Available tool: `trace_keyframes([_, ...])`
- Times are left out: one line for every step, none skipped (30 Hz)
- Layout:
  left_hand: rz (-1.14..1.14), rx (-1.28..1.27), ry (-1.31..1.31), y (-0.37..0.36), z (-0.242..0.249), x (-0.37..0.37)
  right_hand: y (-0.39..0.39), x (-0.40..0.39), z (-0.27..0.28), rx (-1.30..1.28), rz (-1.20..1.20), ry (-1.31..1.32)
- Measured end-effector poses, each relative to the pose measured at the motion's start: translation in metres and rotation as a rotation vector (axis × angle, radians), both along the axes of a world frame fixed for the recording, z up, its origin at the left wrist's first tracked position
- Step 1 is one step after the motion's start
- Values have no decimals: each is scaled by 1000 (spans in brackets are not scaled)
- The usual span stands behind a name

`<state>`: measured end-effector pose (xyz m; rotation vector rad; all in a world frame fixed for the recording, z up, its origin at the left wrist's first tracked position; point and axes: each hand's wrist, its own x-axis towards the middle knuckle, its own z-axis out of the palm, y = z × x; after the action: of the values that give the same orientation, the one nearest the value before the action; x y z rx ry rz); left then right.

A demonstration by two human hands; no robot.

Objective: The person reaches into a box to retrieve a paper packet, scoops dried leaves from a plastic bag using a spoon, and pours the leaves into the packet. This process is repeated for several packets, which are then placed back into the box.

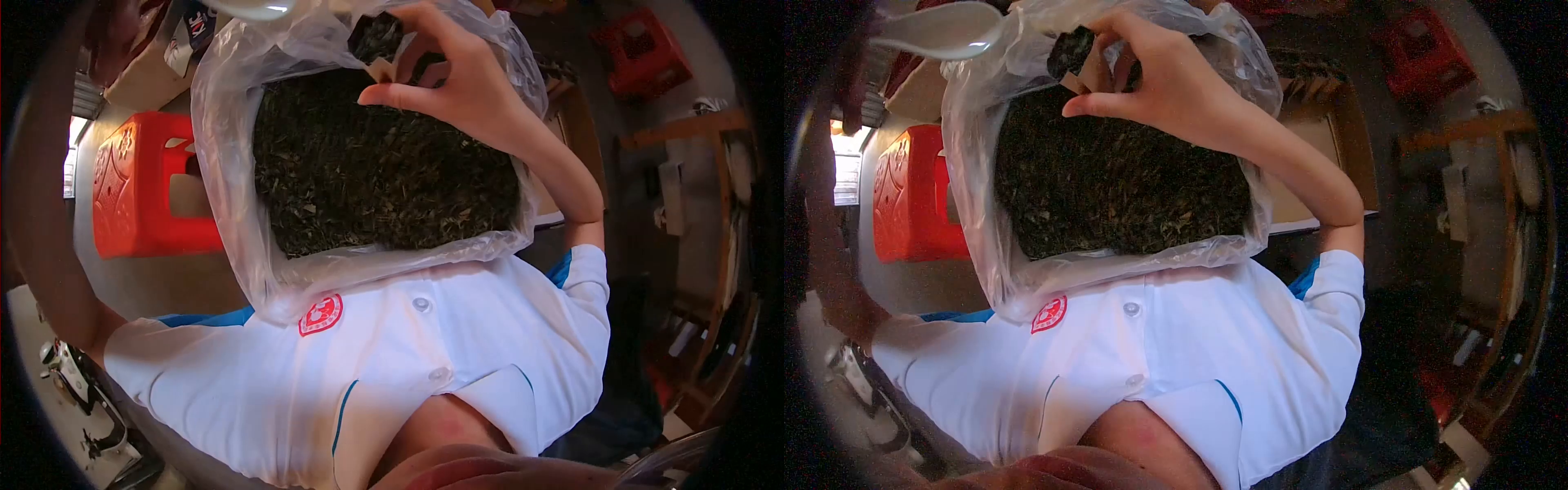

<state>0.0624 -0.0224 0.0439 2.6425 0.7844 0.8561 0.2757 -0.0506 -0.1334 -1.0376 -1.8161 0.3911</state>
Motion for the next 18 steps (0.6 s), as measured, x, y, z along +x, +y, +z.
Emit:
trace_keyframes([11, -1, -14, 0, 0, -4, 0, 0, -2, -55, 5, -19])
trace_keyframes([31, 0, -28, 0, 0, -8, 0, 1, -3, -107, 9, -38])
trace_keyframes([48, 0, -55, 1, -1, -15, 0, 1, -3, -73, 12, -33])
trace_keyframes([76, -11, -85, 7, -2, -27, 0, -1, -2, -43, 15, -27])
trace_keyframes([63, -13, -122, 13, -8, -38, -2, -1, -2, -16, 15, -22])
trace_keyframes([47, -17, -159, 18, -16, -49, -3, -1, -1, 24, 45, 12])
trace_keyframes([26, -22, -197, 22, -24, -55, -5, -1, 3, 65, 68, 45])
trace_keyframes([59, -35, -217, 24, -30, -64, -8, 1, 8, 103, 84, 76])
trace_keyframes([167, -57, -218, 23, -39, -78, -12, 6, 15, 107, 52, 58])
trace_keyframes([294, -90, -212, 24, -49, -94, -28, 8, 37, 16, 5, 101])
trace_keyframes([389, -125, -209, 26, -57, -103, -48, 7, 71, -73, -48, 148])
trace_keyframes([405, -142, -269, 21, -67, -98, -54, 16, 78, 12, -46, 166])
trace_keyframes([426, -163, -326, 18, -76, -90, -53, 33, 72, 176, -13, 189])
trace_keyframes([436, -153, -395, 16, -91, -85, -54, 49, 70, 259, -25, 198])
trace_keyframes([415, -215, -409, 17, -95, -90, -53, 55, 72, 282, -49, 201])
trace_keyframes([381, -272, -411, 13, -104, -87, -58, 68, 71, 277, -128, 210])
trace_keyframes([391, -250, -394, 11, -112, -80, -64, 80, 71, 269, -205, 219])
trace_keyframes([390, -283, -416, 7, -117, -69, -73, 94, 79, 182, -311, 142])
